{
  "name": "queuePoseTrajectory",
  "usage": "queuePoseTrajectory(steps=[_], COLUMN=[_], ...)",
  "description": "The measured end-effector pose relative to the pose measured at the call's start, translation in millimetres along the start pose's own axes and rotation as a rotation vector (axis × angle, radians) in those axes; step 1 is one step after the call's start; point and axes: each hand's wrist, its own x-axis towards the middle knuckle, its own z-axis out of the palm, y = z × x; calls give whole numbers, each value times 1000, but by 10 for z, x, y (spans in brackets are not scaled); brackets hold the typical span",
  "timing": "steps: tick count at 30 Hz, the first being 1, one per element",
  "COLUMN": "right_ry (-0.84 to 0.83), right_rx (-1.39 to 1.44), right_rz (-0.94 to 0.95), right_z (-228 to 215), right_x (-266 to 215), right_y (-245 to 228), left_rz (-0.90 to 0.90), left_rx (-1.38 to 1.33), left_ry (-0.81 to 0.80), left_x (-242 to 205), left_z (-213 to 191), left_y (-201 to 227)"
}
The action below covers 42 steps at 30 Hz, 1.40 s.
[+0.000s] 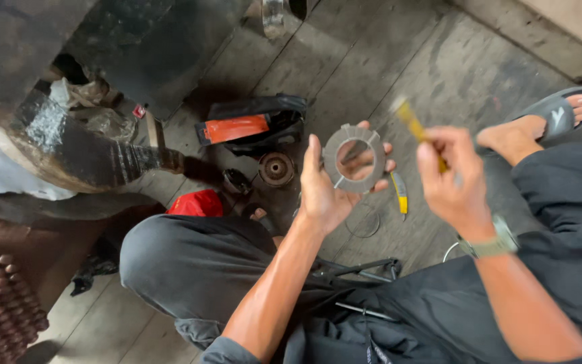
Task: The person holds a circular mechanical part and uses a yellow utility knife to scrape its inner surface. After scraping, the person uses a small brush to clean the interior of the part.
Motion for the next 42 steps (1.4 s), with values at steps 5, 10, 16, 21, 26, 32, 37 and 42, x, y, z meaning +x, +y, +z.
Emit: queuePoseTrajectory(steps=[5, 10, 16, 21, 26, 32, 37, 42], right_ry=[-167, -145, -39, 2, -6, 3, 2, 65], right_rx=[-105, -295, -262, -326, -266, -275, -372, -343], right_rz=[-326, -496, -458, -440, -487, -419, -449, -453], right_z=[-100, -75, 1, -59, 53, 0, -49, -84], right_x=[70, 44, -7, 53, -20, -34, -69, -31], right_y=[-547, -416, -328, -308, -376, -464, -328, -364], left_rz=[-55, -32, -52, -103, -91, -91, -93, -110], left_rx=[-24, -13, -21, 56, 123, 110, 137, 138], left_ry=[75, 149, 85, 143, 242, 216, 305, 204], left_x=[71, 40, 58, 96, 83, 97, 73, 89], left_z=[28, 115, 145, -7, 279, 224, 308, 168], left_y=[-125, -151, -124, -136, -140, -163, -138, -149])
